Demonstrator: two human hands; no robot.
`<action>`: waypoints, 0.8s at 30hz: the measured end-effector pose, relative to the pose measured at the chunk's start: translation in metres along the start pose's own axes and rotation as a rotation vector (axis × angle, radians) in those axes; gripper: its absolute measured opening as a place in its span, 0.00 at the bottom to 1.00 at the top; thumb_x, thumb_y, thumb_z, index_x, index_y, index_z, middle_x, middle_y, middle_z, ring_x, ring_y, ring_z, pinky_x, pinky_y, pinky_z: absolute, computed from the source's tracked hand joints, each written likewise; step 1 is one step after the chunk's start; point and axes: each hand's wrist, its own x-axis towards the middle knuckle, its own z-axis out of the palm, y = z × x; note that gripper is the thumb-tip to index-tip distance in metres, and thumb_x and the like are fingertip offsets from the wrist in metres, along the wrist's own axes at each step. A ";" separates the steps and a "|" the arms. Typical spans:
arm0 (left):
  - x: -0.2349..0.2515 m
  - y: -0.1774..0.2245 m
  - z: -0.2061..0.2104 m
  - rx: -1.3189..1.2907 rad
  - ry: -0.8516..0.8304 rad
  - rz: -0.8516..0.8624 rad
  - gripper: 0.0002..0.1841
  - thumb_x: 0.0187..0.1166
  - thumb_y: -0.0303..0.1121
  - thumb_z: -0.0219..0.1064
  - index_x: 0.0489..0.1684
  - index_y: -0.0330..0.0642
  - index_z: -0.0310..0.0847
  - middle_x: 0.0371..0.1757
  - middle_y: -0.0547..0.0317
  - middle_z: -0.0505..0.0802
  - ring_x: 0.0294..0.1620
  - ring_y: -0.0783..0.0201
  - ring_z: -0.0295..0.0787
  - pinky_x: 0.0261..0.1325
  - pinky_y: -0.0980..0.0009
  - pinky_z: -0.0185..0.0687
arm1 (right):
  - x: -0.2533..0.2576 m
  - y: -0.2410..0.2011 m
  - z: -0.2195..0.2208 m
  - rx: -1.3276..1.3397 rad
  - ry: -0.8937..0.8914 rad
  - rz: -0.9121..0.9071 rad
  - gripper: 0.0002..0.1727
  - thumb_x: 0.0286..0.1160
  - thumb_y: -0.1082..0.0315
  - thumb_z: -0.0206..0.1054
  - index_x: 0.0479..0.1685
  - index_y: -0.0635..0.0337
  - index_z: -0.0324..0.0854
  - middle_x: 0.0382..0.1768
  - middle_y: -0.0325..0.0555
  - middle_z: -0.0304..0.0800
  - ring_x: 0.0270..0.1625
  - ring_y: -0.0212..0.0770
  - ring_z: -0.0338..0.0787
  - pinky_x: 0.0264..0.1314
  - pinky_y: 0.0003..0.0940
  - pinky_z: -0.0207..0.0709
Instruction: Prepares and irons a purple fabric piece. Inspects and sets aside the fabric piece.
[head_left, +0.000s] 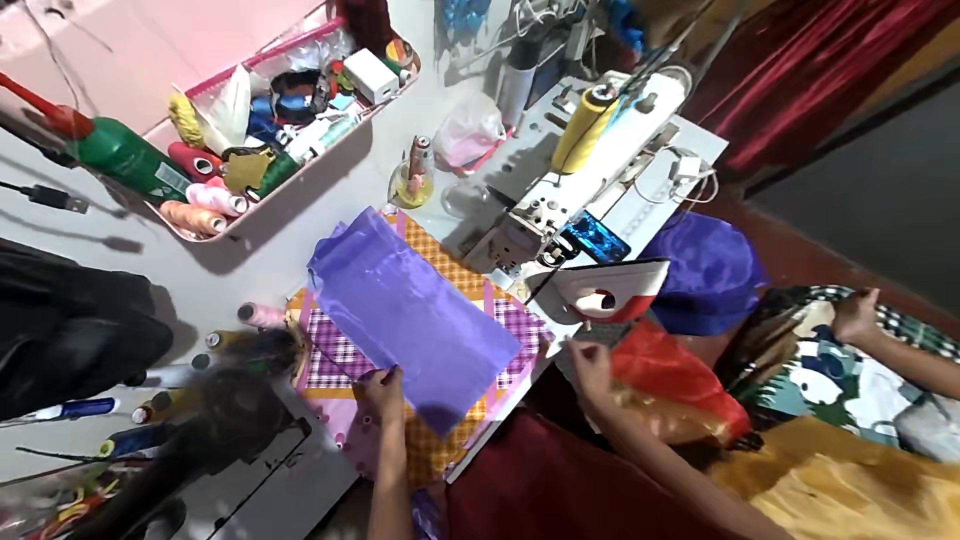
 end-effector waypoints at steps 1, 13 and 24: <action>-0.004 -0.003 0.001 0.011 -0.005 0.026 0.15 0.74 0.31 0.77 0.43 0.21 0.87 0.56 0.26 0.88 0.63 0.37 0.83 0.72 0.44 0.74 | -0.004 -0.008 0.016 -0.084 -0.139 -0.037 0.21 0.84 0.62 0.66 0.54 0.78 0.79 0.45 0.62 0.89 0.47 0.48 0.89 0.56 0.46 0.83; -0.077 -0.011 0.018 -0.226 -0.069 -0.271 0.21 0.80 0.31 0.72 0.64 0.23 0.79 0.56 0.34 0.91 0.59 0.47 0.89 0.68 0.51 0.81 | 0.181 -0.209 0.257 -0.767 -0.164 -0.377 0.23 0.80 0.75 0.62 0.74 0.70 0.77 0.78 0.71 0.74 0.83 0.73 0.70 0.78 0.69 0.67; -0.137 -0.015 0.051 -0.769 -0.066 -0.661 0.18 0.82 0.28 0.69 0.64 0.24 0.76 0.46 0.43 0.94 0.43 0.62 0.94 0.46 0.68 0.90 | 0.161 -0.257 0.248 -1.215 -0.465 -0.184 0.26 0.87 0.73 0.57 0.81 0.77 0.64 0.84 0.76 0.63 0.86 0.74 0.66 0.81 0.68 0.64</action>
